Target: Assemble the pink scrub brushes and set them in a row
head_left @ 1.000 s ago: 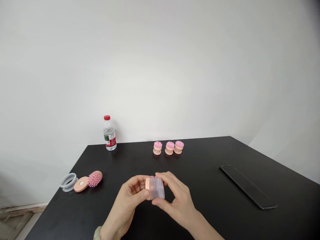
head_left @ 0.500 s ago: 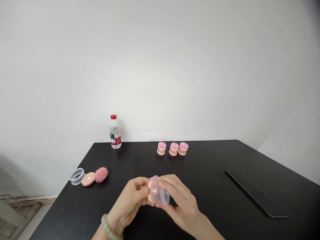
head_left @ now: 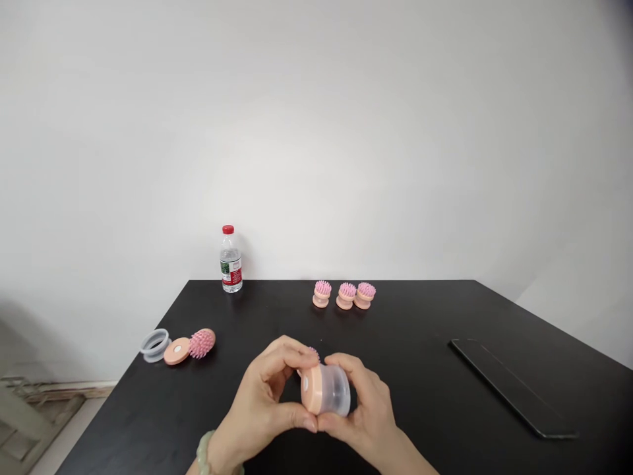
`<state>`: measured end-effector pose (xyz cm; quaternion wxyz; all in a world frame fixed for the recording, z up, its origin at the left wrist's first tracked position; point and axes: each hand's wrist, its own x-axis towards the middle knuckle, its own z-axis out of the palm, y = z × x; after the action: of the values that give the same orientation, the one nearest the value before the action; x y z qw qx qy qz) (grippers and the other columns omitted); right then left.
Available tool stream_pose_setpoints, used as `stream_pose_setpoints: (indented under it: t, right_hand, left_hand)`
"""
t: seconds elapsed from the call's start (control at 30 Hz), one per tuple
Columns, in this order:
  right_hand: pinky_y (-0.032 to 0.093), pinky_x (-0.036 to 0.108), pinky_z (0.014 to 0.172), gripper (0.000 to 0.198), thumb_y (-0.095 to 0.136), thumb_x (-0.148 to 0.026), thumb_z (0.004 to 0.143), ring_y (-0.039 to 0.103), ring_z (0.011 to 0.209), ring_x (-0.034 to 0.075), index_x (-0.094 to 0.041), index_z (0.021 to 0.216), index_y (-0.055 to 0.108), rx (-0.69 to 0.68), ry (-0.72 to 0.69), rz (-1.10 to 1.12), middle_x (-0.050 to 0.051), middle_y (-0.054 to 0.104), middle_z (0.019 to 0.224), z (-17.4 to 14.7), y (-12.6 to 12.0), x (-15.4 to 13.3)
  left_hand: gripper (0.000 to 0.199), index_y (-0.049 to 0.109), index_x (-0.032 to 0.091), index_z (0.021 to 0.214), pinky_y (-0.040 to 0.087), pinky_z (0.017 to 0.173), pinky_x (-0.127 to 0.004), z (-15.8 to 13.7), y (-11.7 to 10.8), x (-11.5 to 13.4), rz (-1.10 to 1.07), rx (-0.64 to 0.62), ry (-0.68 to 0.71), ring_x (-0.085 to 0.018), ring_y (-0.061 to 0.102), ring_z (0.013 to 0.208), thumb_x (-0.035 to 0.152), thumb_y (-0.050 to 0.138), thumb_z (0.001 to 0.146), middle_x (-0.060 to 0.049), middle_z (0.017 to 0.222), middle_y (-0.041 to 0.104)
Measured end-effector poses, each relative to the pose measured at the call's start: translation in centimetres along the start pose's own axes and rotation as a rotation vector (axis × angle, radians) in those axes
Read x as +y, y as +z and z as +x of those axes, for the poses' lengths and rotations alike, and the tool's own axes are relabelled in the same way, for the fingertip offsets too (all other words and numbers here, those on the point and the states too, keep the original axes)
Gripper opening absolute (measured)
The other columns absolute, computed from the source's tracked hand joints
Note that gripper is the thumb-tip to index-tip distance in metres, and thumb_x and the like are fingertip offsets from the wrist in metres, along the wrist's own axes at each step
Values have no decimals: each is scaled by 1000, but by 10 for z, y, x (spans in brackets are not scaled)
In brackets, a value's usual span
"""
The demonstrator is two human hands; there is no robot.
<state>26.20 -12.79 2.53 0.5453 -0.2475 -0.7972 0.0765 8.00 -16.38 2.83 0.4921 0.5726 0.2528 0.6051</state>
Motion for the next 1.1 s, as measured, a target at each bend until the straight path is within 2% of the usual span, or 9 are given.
stream_pose_setpoints:
  t: [0.1,0.2,0.33,0.47,0.57,0.63,0.83,0.97,1.1]
  right_hand:
    - [39,23,39,68,47,-89,77,49,37,11,-24,97,57,-111,141,195,-6,55,54,-1,1,-1]
    - [37,21,40,74,47,-93,71,47,38,11,-22,89,58,-254,355,411,-5,54,52,-3,-1,2]
    - [34,16,34,73,43,-89,79,47,32,8,-18,84,58,-427,654,713,-2,59,50,-9,0,12]
    - [32,14,31,71,43,-85,83,44,29,6,-16,80,57,-402,706,805,-2,58,49,-13,4,17]
    - [32,15,32,72,42,-86,83,47,30,8,-17,79,58,-340,650,707,-2,57,48,-11,4,14]
    - [36,17,35,71,40,-86,84,51,34,10,-18,81,59,-284,542,565,-2,58,50,-8,3,10]
    - [56,26,58,51,49,-67,95,66,65,17,-25,122,55,-37,-16,147,3,70,86,2,1,0]
    - [59,32,70,44,53,-52,100,67,84,21,-22,132,52,-18,-121,92,9,66,101,2,-1,2]
    - [58,35,75,34,54,-18,99,64,98,23,-24,133,55,-62,-159,83,12,59,118,-2,-1,5]
  left_hand:
    - [46,77,33,106,48,92,-35,-2,-1,5,118,-65,53,-23,60,102,27,94,63,-4,109,63]
    - [39,75,35,109,49,94,-38,-1,0,11,236,-86,91,-24,60,106,30,87,73,-5,114,61]
    - [23,73,34,107,51,91,-35,-1,4,16,461,-126,157,-23,61,105,21,73,88,-5,115,59]
    - [26,71,35,108,50,96,-36,-2,5,15,482,-135,145,-24,59,112,17,67,91,-5,117,58]
    - [27,70,38,113,47,100,-39,-2,4,12,464,-110,131,-27,54,119,27,73,88,-4,116,59]
    - [31,69,36,114,49,92,-36,-1,5,11,465,-78,106,-25,57,107,37,77,84,-4,107,59]
    - [50,68,23,99,45,70,-28,1,9,9,310,29,-96,-17,52,76,62,80,70,0,84,58]
    - [46,67,23,101,46,71,-28,1,7,5,81,36,-227,-17,54,80,55,83,71,-1,88,60]
    - [45,69,29,107,49,78,-29,3,5,6,-26,44,-209,-19,58,92,31,91,67,-1,102,61]
